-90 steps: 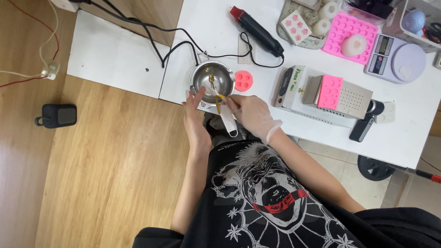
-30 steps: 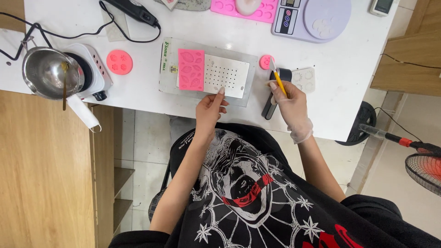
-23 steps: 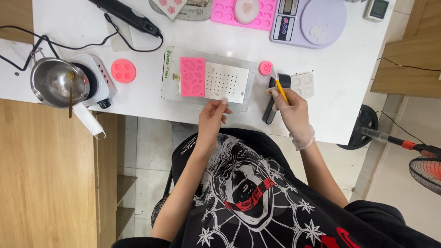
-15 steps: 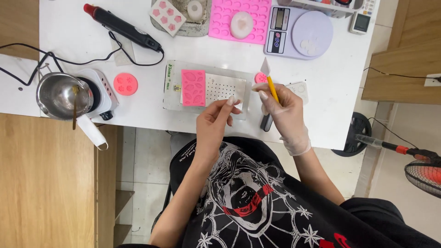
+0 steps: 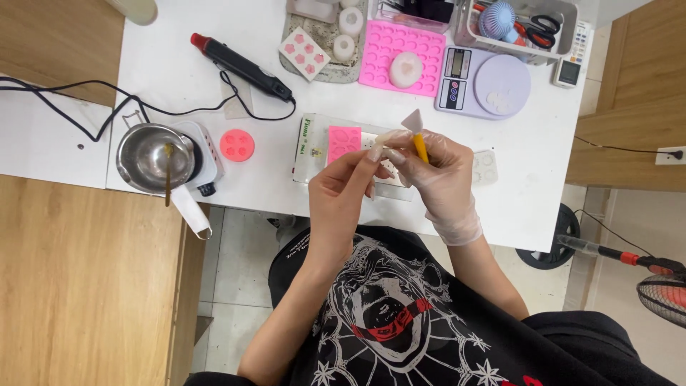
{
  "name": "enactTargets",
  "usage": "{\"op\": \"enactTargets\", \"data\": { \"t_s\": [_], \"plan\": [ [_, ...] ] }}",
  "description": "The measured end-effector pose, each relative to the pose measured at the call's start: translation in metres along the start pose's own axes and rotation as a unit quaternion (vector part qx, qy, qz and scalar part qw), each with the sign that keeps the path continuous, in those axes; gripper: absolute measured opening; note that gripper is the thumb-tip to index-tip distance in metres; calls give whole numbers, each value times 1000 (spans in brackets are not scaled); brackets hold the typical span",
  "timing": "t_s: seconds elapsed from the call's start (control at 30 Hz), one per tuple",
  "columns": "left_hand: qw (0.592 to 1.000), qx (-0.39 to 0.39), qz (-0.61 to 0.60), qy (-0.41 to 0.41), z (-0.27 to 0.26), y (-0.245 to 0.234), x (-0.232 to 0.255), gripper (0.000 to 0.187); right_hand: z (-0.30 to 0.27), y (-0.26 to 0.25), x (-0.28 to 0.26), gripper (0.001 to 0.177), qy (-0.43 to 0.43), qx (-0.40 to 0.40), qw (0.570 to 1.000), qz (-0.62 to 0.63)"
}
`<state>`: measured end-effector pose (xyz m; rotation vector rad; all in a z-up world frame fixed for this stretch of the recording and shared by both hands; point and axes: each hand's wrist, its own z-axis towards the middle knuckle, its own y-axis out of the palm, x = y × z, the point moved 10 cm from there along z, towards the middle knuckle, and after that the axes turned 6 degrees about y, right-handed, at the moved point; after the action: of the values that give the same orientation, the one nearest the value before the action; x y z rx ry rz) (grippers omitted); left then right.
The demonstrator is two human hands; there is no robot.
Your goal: Preparing and melting wax in a small pot for candle production.
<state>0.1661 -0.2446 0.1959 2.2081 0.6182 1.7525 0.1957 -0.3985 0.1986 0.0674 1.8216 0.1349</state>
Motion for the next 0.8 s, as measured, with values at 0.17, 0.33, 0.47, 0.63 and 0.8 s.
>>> {"op": "enactTargets", "data": {
  "t_s": [0.17, 0.33, 0.47, 0.63, 0.8],
  "plan": [
    [1000, 4, 19, 16, -2, -25, 27, 26, 5, 39, -7, 14, 19, -18, 1000, 4],
    [999, 19, -9, 32, 3, -68, 39, 25, 13, 84, -7, 12, 39, -62, 997, 16],
    [998, 41, -41, 36, 7, -109, 49, 19, 19, 124, -12, 13, 59, -106, 993, -13],
    [999, -22, -28, 29, 12, -152, 65, 17, 23, 176, -24, 16, 79, -186, 976, -86],
    [998, -37, -36, 42, 13, -194, 64, 16, 19, 247, -22, 17, 93, -262, 955, -100]
  ]
}}
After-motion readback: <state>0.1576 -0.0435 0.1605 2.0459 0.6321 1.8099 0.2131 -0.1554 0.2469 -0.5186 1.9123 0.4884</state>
